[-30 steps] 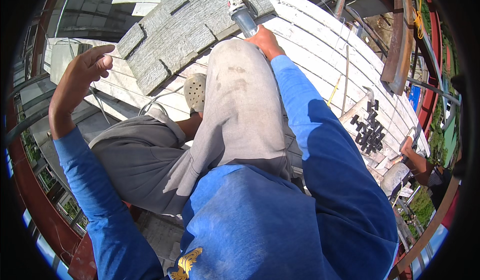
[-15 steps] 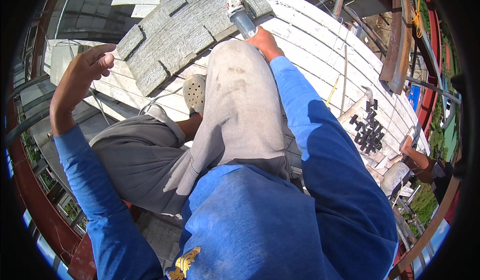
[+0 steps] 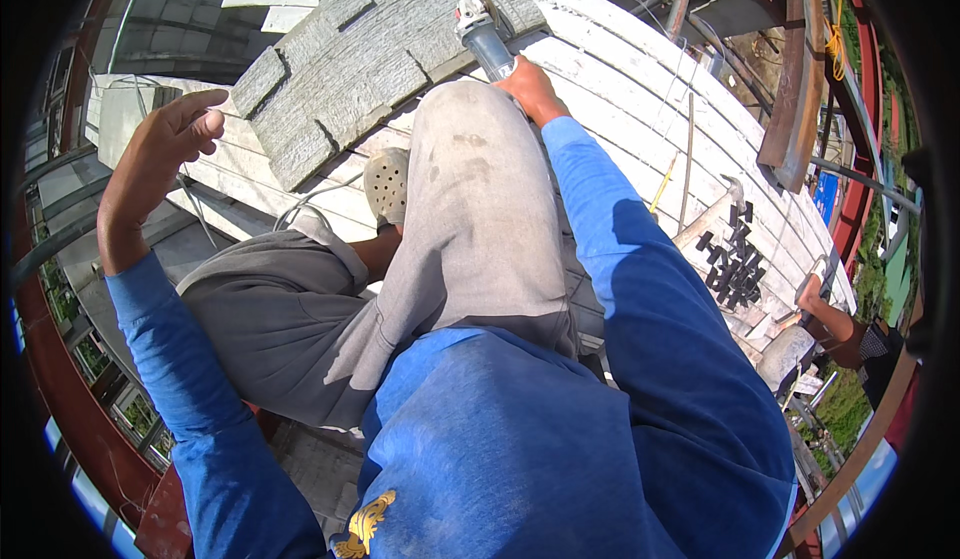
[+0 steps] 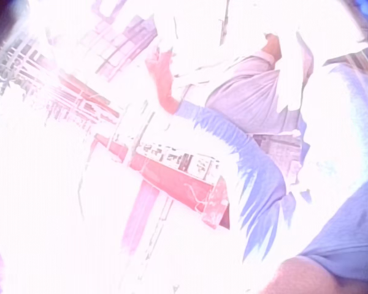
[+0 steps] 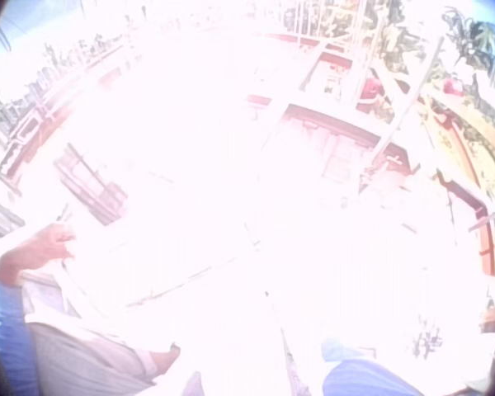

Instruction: The person uses an angle grinder to cut a rectangular concrete tile resting on wooden planks. The person holds the tile with the left hand while guiding the grinder with the right hand, creating a straight cut line. Dust is visible during the cutting process.

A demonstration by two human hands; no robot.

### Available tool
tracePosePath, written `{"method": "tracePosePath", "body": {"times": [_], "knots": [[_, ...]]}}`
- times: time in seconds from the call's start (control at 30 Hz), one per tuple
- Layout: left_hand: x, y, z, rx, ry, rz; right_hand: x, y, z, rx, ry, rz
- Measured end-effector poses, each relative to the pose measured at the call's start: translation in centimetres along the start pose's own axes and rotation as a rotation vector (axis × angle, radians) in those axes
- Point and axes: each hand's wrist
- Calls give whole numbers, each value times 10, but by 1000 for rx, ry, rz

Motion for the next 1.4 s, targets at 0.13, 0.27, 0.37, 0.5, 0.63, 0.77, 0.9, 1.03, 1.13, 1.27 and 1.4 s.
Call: {"method": "tracePosePath", "body": {"times": [0.13, 0.27, 0.37, 0.5, 0.63, 0.77, 0.9, 1.03, 1.13, 1.27, 1.4], "knots": [[1, 1, 1, -4, 1, 10, -1, -1, 1, 9, 28, -5], [0, 1, -1, -4, -9, -2, 0, -1, -7, 15, 49, 1], [1, -1, -1, 1, -4, 11, 0, -5, -8, 7, 50, 17], [0, 0, -1, 7, 24, 7, -6, -12, -18, 76, -36, -84], [0, -1, -2, 5, 18, 8, -6, -12, -22, 90, -31, -84], [0, 0, -3, 13, 22, 14, -5, -9, -22, 119, -11, -67], [1, 0, -5, 14, 20, 23, -4, -5, -19, 68, -15, -34], [1, 1, -6, 0, 7, 32, -5, -7, -17, 40, -28, -53], [0, -1, -5, 11, -6, 28, -5, -14, -15, 55, -34, -56], [2, -1, -6, -4, -5, 25, -5, -12, -35, 130, -24, -68], [0, -4, -8, 14, -4, 7, -7, -16, -42, 132, -41, -78]]}}
Point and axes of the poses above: each hand's wrist, its own y-axis towards the middle knuckle, its own x-axis out of the back of the hand, z = x × y, and after that the axes turned 14 degrees about y, right-handed
